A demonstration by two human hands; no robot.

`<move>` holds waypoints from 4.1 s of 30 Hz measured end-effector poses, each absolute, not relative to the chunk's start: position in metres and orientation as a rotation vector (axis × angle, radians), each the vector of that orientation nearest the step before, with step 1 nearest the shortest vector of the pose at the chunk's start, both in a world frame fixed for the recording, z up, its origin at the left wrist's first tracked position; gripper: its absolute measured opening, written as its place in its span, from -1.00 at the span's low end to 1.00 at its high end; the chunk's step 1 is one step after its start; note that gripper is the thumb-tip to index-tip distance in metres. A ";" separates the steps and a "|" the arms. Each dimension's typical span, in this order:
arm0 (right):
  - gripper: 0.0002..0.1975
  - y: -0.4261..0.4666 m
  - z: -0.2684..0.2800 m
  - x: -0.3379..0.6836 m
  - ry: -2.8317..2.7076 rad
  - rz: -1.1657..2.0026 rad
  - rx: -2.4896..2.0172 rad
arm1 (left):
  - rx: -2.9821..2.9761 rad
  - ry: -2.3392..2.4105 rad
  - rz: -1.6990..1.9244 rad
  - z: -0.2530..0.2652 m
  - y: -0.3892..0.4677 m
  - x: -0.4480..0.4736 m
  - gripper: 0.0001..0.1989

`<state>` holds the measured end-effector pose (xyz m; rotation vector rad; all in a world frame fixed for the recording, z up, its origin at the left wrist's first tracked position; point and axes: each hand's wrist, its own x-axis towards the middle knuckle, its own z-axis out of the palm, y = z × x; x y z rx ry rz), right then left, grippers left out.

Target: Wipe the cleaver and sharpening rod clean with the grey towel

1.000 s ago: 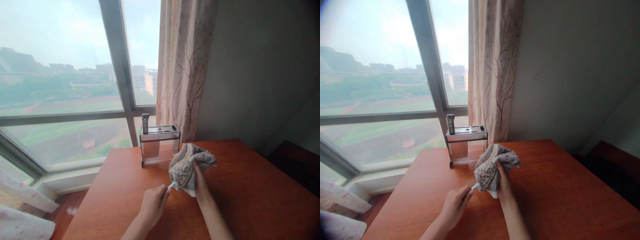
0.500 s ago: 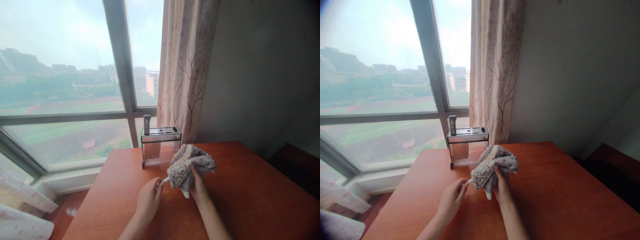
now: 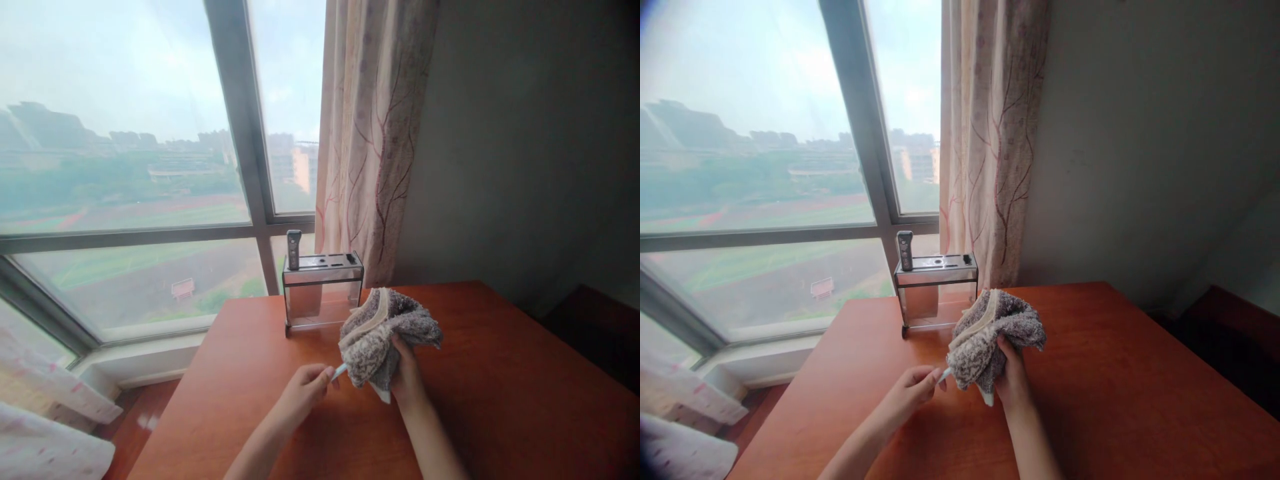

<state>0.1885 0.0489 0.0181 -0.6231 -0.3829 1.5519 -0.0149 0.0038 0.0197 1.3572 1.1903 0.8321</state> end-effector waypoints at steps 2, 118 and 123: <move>-0.46 0.050 0.015 0.194 -0.388 1.542 -0.622 | 1.286 1.130 0.756 0.024 0.002 -0.015 -0.38; -0.47 0.059 0.031 0.199 -0.265 1.569 -0.722 | 2.111 1.656 0.942 0.018 -0.005 -0.020 -0.76; -0.46 0.061 0.026 0.198 -0.224 1.465 -0.773 | 2.116 1.656 0.912 0.020 -0.005 -0.026 -0.68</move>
